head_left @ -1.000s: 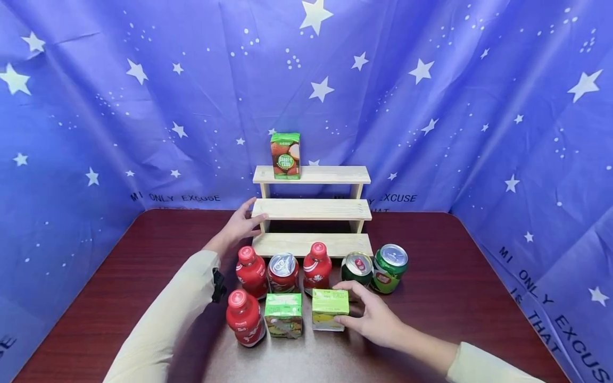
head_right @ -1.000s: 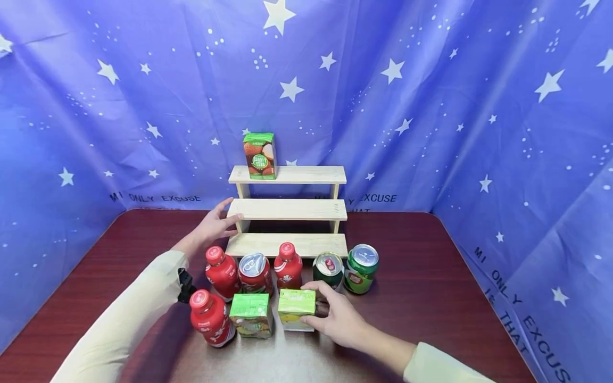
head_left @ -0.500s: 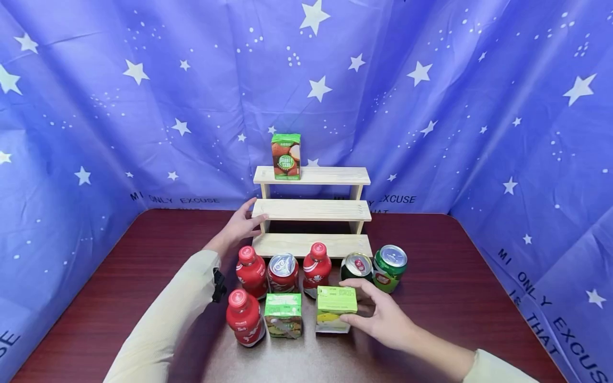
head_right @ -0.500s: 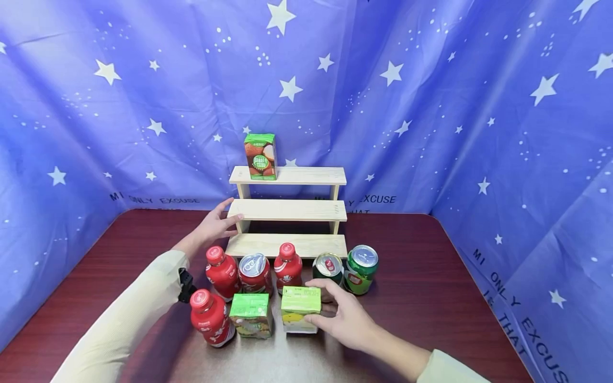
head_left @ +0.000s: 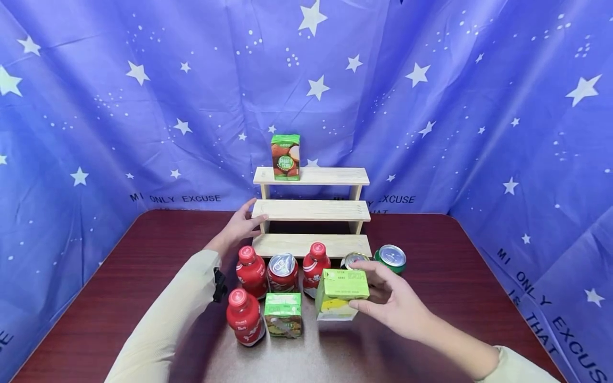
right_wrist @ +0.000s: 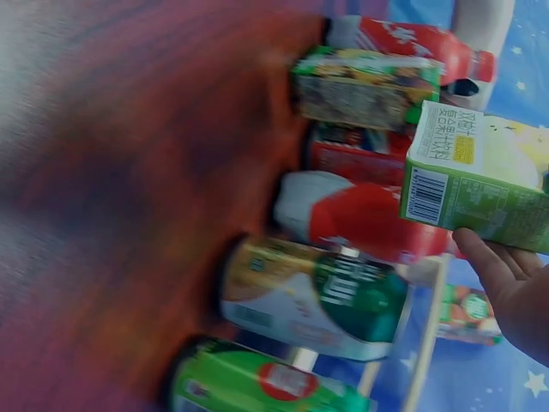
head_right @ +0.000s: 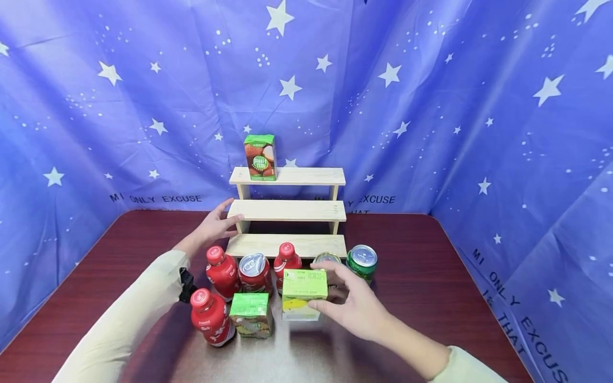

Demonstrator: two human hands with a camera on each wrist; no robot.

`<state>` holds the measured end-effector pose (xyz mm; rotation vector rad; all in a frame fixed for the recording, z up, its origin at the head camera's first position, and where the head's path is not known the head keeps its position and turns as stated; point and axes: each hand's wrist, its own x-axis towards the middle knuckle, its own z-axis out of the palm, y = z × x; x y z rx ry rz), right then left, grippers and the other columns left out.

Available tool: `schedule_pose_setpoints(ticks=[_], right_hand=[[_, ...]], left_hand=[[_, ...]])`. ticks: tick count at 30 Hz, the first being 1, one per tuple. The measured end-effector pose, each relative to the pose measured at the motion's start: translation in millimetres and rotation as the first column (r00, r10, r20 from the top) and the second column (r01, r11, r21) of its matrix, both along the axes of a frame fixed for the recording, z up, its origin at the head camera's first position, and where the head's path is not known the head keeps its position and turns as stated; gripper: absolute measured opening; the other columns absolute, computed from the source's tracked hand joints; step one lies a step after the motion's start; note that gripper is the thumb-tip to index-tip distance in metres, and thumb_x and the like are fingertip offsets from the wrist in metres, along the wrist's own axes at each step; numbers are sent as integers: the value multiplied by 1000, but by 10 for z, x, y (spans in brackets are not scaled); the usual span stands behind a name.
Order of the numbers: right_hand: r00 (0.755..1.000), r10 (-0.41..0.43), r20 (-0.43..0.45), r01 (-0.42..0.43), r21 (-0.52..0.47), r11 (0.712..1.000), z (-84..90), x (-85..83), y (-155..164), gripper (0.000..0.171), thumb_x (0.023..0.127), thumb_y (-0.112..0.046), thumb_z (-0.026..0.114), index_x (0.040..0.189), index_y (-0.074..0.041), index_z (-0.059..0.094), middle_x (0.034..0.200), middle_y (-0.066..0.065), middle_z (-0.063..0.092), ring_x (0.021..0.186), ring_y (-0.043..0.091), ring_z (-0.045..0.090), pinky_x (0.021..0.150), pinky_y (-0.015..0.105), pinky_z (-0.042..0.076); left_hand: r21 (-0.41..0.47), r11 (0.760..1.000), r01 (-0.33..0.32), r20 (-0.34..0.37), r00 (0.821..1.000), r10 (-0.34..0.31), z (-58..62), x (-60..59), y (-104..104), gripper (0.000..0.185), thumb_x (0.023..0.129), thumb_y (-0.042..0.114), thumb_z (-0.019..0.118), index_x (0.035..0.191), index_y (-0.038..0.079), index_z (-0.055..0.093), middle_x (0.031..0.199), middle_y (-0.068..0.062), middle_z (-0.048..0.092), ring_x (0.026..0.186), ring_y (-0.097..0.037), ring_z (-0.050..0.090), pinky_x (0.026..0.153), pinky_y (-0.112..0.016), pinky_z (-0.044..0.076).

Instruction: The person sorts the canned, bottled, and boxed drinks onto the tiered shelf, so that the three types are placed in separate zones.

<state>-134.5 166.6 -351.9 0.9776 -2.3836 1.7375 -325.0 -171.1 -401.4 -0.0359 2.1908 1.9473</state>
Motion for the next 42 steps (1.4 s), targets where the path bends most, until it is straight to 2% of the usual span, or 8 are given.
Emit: schedule_pose_setpoints(ticks=[6, 10, 17, 21, 22, 26, 33, 42], right_hand=[[997, -53, -61, 53, 5, 999, 215, -37, 5, 57, 76, 1, 74, 127, -4, 48, 110, 5, 63, 96, 4, 64, 80, 20, 57], [995, -67, -70, 66, -7, 998, 338, -80, 15, 60, 75, 4, 74, 128, -5, 48, 107, 1, 64, 95, 5, 64, 82, 21, 57], [993, -107, -58, 106, -20, 994, 503, -191, 37, 58, 75, 4, 73, 127, -2, 48, 106, -6, 65, 95, 7, 65, 82, 23, 58], [993, -116, -31, 115, -52, 992, 567, -260, 45, 59, 75, 7, 72, 127, 0, 46, 106, -9, 65, 97, 7, 65, 82, 24, 58], [993, -118, -27, 116, -58, 991, 582, -277, 45, 59, 75, 7, 72, 127, 1, 46, 106, -10, 65, 97, 7, 65, 82, 24, 58], [990, -138, -25, 136, -67, 988, 644, -343, 44, 60, 75, 8, 72, 128, 3, 44, 104, -12, 65, 97, 6, 65, 83, 23, 57], [986, -167, -22, 166, -68, 984, 727, -461, 57, 58, 77, 6, 71, 129, -1, 46, 102, -12, 66, 95, 7, 66, 82, 22, 57], [974, -225, -33, 223, -53, 973, 748, -609, 71, 57, 78, 2, 72, 129, -6, 47, 101, -12, 67, 92, 5, 66, 78, 21, 58]], left_hand=[[-13, 1000, 3, 16, 1000, -3, -5, -9, -12, 76, 95, 14, 54, 152, 18, 5, 144, -28, 30, 132, -39, 37, 98, -51, 48], [-21, 1000, -2, 16, 1000, 2, -10, -13, -5, 75, 95, 13, 54, 152, 18, 6, 143, -29, 31, 131, -40, 38, 98, -50, 48], [-20, 1000, 19, -48, 999, -20, -76, -47, -23, 81, 91, 22, 62, 152, 19, 9, 137, -32, 34, 124, -40, 45, 92, -48, 53], [-20, 1000, 11, -33, 999, -12, -73, -52, -24, 79, 91, 20, 61, 152, 18, 10, 138, -31, 34, 125, -39, 45, 92, -48, 53], [-27, 1000, 4, -11, 1000, -4, -57, -49, -14, 77, 93, 17, 58, 152, 18, 9, 140, -30, 33, 128, -40, 41, 96, -49, 50], [-10, 1000, -1, 23, 1000, 2, -10, -26, -6, 76, 94, 12, 55, 152, 18, 6, 142, -29, 31, 130, -41, 39, 97, -50, 48], [-4, 1000, 1, 16, 1000, -1, -6, -24, -4, 76, 94, 11, 54, 152, 19, 6, 141, -29, 32, 129, -41, 40, 97, -49, 49], [-17, 1000, 2, 14, 1000, -2, 0, -5, -1, 76, 94, 13, 54, 152, 18, 5, 141, -29, 32, 129, -41, 40, 96, -48, 50]])
